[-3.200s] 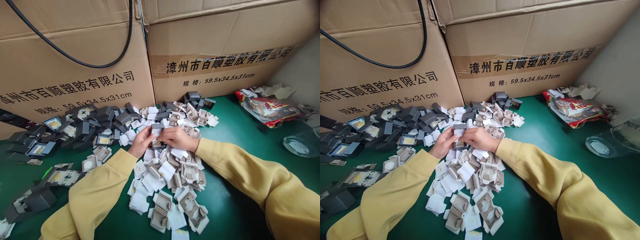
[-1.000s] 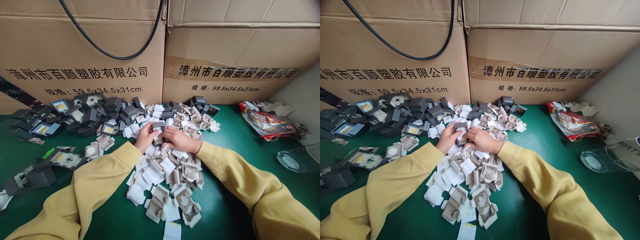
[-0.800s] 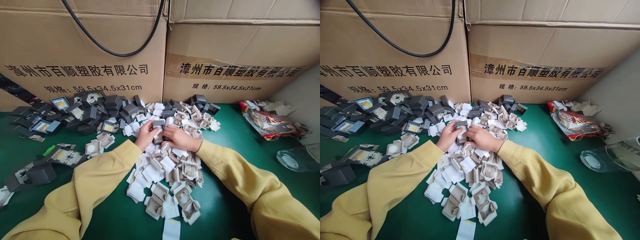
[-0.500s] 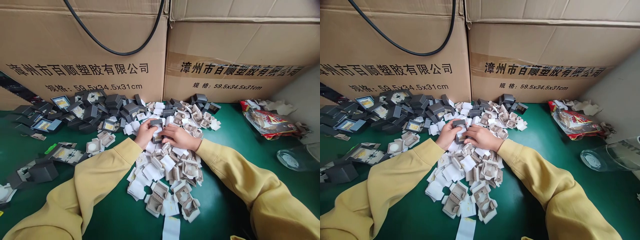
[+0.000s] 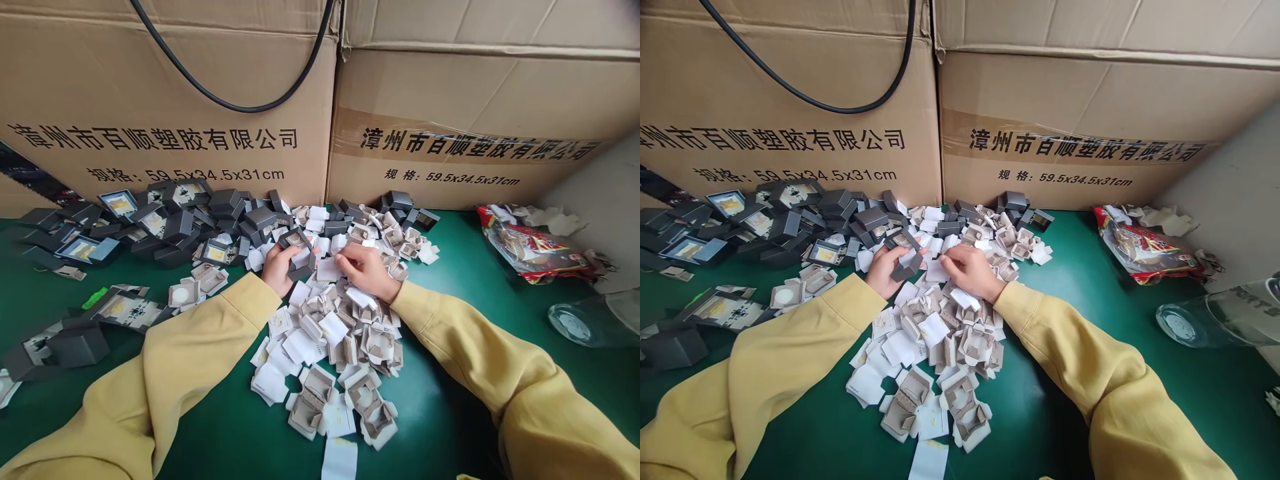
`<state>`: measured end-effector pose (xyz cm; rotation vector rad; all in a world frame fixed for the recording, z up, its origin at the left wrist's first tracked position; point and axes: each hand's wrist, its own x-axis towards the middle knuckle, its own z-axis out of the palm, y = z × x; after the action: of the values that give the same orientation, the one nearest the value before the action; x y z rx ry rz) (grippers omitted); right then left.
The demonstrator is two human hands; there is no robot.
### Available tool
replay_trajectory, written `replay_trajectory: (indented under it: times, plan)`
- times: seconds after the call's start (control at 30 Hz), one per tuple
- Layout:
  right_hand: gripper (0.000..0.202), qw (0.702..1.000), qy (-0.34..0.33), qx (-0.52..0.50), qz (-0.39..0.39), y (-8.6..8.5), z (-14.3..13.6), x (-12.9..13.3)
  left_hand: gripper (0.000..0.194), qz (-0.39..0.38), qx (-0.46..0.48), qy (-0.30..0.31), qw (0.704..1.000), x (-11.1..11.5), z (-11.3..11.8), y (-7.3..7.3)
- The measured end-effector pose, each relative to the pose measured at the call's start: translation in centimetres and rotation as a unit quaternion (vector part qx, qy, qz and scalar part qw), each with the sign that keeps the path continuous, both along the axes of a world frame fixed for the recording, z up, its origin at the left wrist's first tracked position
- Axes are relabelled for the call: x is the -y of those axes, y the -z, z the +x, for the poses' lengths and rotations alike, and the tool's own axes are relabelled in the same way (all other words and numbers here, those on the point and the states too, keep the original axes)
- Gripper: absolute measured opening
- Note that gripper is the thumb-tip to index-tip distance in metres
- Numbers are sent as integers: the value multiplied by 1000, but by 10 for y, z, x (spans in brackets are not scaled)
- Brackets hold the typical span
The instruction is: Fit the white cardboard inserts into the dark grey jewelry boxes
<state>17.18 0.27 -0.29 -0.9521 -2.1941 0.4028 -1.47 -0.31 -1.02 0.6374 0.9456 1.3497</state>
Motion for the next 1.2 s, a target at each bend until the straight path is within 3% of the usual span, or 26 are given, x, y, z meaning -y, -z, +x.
replay_trajectory:
  times: [0.13,0.23,0.47,0.67,0.87,1.07,1.2]
  plan:
    - [20,986,-149,77,1,-2,1,1,29,-11,1,11,1000,0,-1,-1]
    - [26,971,-200,128,6,-3,0,0,29,-18,-3,11,1000,1,1,-4]
    - [41,967,-141,211,18,-2,-3,3,21,-39,-10,27,999,0,-1,-3]
    - [35,958,-65,278,40,2,-10,4,19,-46,-7,71,996,-2,-1,-1]
    - [28,947,-83,297,87,3,-14,2,21,-47,-8,67,997,-1,2,-4]
    - [26,914,-154,318,200,3,-16,4,22,-49,7,72,996,-2,2,-3]
    - [27,946,-112,230,200,6,-12,5,24,-37,14,18,999,-2,1,-3]
